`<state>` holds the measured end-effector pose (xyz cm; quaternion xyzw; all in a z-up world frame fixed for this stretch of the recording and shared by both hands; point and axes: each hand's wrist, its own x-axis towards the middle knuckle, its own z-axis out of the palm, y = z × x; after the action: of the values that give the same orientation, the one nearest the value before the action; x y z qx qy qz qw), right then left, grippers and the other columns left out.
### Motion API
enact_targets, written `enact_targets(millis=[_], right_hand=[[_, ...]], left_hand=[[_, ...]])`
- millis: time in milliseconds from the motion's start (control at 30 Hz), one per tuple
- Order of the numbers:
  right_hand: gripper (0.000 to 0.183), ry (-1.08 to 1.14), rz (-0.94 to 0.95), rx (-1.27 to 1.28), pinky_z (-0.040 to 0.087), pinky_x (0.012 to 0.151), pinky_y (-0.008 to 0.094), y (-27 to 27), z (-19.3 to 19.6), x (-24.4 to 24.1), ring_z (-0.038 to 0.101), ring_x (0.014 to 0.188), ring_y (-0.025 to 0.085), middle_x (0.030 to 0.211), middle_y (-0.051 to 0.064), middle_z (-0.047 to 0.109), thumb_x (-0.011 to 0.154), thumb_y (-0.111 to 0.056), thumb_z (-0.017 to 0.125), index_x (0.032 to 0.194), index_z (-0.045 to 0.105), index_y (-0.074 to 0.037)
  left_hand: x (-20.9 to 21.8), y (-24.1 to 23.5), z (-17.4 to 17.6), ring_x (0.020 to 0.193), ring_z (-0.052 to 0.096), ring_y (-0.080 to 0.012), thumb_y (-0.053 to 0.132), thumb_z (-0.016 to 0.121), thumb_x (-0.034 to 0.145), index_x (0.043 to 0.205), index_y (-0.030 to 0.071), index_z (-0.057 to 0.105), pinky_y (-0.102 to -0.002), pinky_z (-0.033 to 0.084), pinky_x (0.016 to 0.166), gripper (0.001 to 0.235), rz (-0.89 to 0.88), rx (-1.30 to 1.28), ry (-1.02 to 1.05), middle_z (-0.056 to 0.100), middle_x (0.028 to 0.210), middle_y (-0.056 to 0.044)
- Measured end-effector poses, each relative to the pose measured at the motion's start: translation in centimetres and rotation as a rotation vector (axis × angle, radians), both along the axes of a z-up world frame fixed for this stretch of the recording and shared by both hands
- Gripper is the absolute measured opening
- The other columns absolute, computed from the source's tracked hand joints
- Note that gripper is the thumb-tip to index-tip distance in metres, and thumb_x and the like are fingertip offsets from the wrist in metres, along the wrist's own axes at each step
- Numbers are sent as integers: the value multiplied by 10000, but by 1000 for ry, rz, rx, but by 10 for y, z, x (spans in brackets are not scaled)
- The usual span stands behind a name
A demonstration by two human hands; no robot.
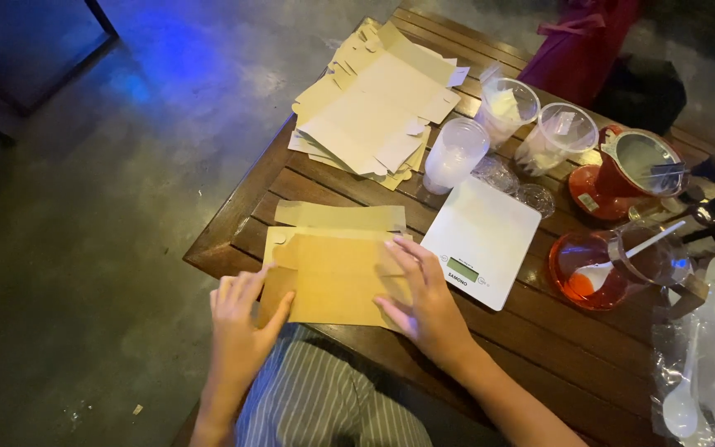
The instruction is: The person folds flat cardboard pieces into small open-top boxes on a wooden table. After assembling one box, they place it aside and then use a plastic spoon to scoop a red liquid from a glass pitcher into a clear plastic cup.
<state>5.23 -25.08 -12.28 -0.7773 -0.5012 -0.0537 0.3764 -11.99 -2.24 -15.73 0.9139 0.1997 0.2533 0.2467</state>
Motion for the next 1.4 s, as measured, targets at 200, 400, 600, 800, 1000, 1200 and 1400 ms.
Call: enact_targets(millis=[200, 400, 600, 800, 1000, 1200, 1400], right_hand=[[541, -261, 316, -194, 331, 1207, 550, 5, -5, -8, 464, 1449, 320, 1582, 96, 485, 1014, -293, 650, 1518, 486, -187], [765, -256, 481, -386, 179, 1260, 467, 5, 16, -26, 273, 1559, 232, 1684, 74, 306, 1050, -530, 490, 1622, 263, -76], [788, -100, 591, -512, 123, 1238, 484, -3, 32, -16, 211, 1557, 272, 1693, 115, 246, 1045, -526, 472, 1613, 234, -36], [760, 144, 716, -649, 53, 1232, 513, -19, 45, 8, 121, 1572, 343, 1720, 125, 130, 1045, -354, 550, 1627, 159, -60], [658, 305, 717, -610, 92, 1251, 503, -32, 64, 27, 204, 1561, 277, 1685, 95, 261, 1023, -261, 589, 1586, 303, -77], [441, 294, 472, -288, 393, 1176, 472, -31, 63, 32, 552, 1370, 275, 1519, 116, 515, 987, -210, 630, 1425, 583, -199], [1121, 251, 169, -290, 222, 1199, 485, -30, 51, 34, 263, 1542, 330, 1693, 165, 203, 763, -409, 886, 1611, 206, -134]], left_hand=[[11, -29, 25, 1325, 396, -293, 654, 662, 833, 1553, 160, 411, -503, 298, 1024, 909, 141, -15, 152, 447, 1475, -53], [12, -36, 21, 1362, 407, -258, 662, 710, 782, 1575, 229, 393, -517, 290, 984, 957, 210, 46, 156, 439, 1526, -20], [9, -26, 27, 1402, 327, -229, 630, 716, 789, 1535, 306, 433, -537, 219, 1025, 861, 133, -64, 189, 414, 1552, 34], [4, -7, 23, 1525, 167, -229, 717, 701, 728, 1554, 337, 381, -607, 173, 1084, 964, 118, -72, 265, 298, 1656, 87], [-7, 8, 23, 1578, 60, -274, 704, 733, 714, 1505, 396, 460, -693, 127, 1088, 892, 82, -66, 285, 218, 1702, 140], [-9, 0, 15, 1518, 310, -251, 669, 754, 711, 1233, 352, 670, -568, 195, 1105, 616, 119, 78, 39, 493, 1570, 117], [-13, 2, 18, 1012, 673, -180, 245, 877, 794, 1026, 130, 716, -342, 502, 925, 305, -116, -10, -231, 744, 1061, -18]])
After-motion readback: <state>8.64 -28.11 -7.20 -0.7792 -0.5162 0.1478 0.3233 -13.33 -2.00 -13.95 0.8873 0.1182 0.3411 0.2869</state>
